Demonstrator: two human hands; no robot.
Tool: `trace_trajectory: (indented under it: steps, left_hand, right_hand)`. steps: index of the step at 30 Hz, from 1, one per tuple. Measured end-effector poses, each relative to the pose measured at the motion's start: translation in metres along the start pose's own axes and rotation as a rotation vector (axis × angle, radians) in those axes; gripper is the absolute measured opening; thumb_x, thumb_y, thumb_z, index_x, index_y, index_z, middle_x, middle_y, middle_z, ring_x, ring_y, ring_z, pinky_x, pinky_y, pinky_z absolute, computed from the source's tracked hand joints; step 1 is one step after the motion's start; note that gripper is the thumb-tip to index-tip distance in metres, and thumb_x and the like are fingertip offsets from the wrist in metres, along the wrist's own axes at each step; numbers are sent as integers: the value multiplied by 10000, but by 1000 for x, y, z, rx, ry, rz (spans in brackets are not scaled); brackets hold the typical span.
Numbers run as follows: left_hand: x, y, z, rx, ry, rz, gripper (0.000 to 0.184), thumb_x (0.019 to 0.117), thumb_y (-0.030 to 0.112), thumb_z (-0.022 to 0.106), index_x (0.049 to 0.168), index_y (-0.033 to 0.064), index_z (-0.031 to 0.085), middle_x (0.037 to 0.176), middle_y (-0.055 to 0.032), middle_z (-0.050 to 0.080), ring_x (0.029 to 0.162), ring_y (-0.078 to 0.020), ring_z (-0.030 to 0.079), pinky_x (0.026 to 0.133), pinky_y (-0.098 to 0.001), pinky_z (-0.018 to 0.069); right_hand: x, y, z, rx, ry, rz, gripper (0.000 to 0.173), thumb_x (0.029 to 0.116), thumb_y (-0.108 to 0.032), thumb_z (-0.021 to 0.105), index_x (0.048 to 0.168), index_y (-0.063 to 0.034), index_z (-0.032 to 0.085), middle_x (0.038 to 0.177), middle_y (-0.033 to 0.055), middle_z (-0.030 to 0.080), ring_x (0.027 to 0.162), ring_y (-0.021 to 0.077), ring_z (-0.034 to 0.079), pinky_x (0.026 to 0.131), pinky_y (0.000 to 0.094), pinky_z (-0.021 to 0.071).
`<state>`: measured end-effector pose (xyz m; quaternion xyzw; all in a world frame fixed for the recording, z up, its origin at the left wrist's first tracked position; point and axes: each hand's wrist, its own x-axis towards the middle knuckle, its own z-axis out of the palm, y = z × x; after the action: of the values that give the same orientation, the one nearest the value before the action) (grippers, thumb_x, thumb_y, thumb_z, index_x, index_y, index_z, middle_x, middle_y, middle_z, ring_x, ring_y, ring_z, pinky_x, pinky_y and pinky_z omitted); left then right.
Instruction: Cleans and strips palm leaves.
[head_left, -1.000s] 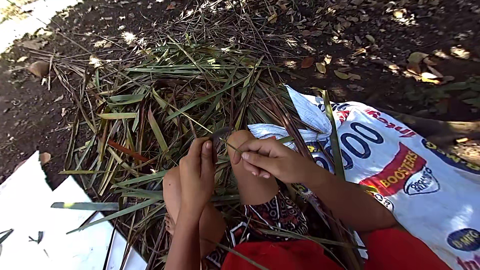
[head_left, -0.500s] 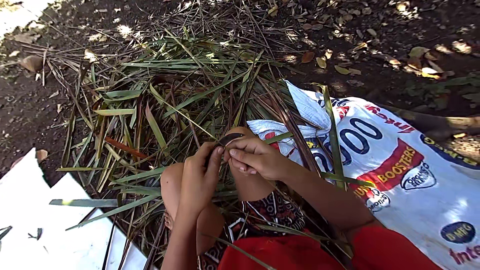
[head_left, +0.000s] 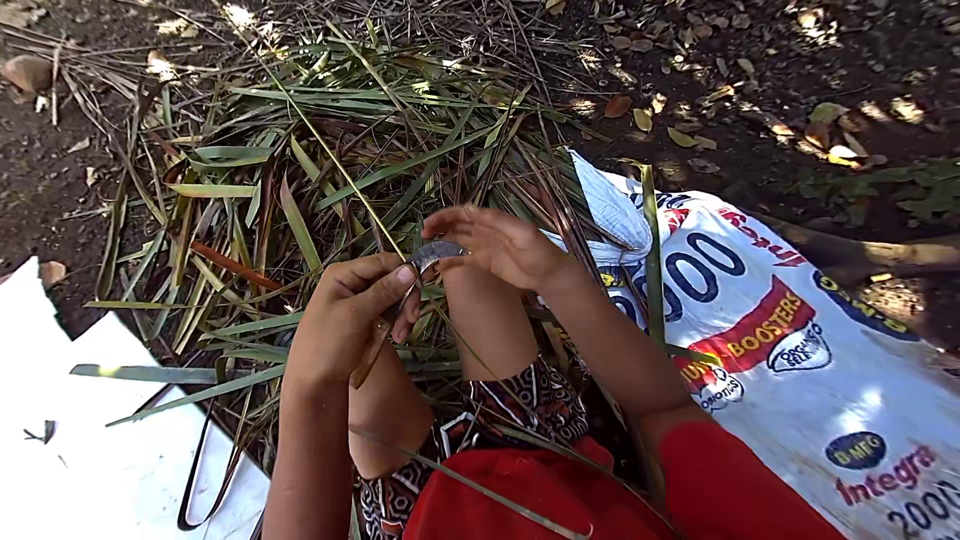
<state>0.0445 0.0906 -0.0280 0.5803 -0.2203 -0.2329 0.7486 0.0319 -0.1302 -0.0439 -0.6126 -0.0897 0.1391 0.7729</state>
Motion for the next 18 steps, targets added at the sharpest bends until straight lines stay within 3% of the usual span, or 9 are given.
trace_trajectory:
  steps: [2, 4, 6, 7, 11, 14, 18]
  left_hand:
    - [-1, 1, 3, 15, -25, 7, 243, 1006, 131, 544, 840, 94, 718, 584, 10, 611, 465, -15, 564, 474, -153, 511]
    - [-2, -1, 6, 39, -17, 41, 232, 1006, 132, 555, 851, 91, 723, 592, 15, 614, 475, -12, 565, 481, -151, 511]
    - [-6, -4, 10, 97, 22, 108, 224, 1008, 144, 576, 839, 114, 720, 609, 34, 621, 487, -5, 564, 489, -147, 507]
    - [-9, -6, 12, 158, 55, 146, 218, 1013, 156, 579, 845, 129, 715, 619, 47, 617, 493, -2, 557, 493, -143, 500]
    - [-15, -23, 21, 473, 181, 233, 176, 1025, 176, 571, 919, 114, 697, 643, 71, 609, 515, -5, 552, 498, -154, 488]
    - [-14, -43, 34, 475, 175, 229, 140, 1017, 100, 558, 974, 59, 685, 652, 74, 577, 540, 21, 530, 514, -132, 465]
    - [-11, -54, 44, 439, 237, 255, 150, 1024, 87, 537, 1000, 57, 682, 669, 80, 588, 539, 27, 531, 513, -124, 464]
  right_hand:
    - [24, -27, 2, -152, -129, -103, 457, 1080, -286, 286, 1304, 11, 552, 1267, 76, 614, 1139, 125, 620, 967, 324, 531]
    - [44, -51, 14, -241, -301, -232, 329, 1079, -144, 384, 1153, 43, 646, 1050, 42, 712, 943, 76, 688, 840, 270, 584]
    - [56, -68, 27, -298, -399, -287, 229, 1048, -29, 474, 1001, 30, 691, 830, -24, 706, 713, 14, 662, 654, 198, 571]
    - [58, -74, 32, -308, -420, -281, 211, 1035, -4, 498, 958, 23, 693, 777, -33, 694, 659, 10, 649, 607, 190, 561]
    - [56, -83, 47, -311, -325, -194, 199, 1046, -7, 501, 948, 39, 668, 747, -7, 662, 648, 48, 670, 602, 224, 596]
    - [57, -96, 59, -319, -201, -136, 200, 1058, -21, 492, 964, 46, 655, 751, 18, 658, 671, 68, 680, 634, 234, 604]
    - [59, -111, 72, -463, -175, -102, 225, 1075, -60, 486, 988, 54, 659, 782, 43, 651, 681, 53, 664, 640, 200, 579]
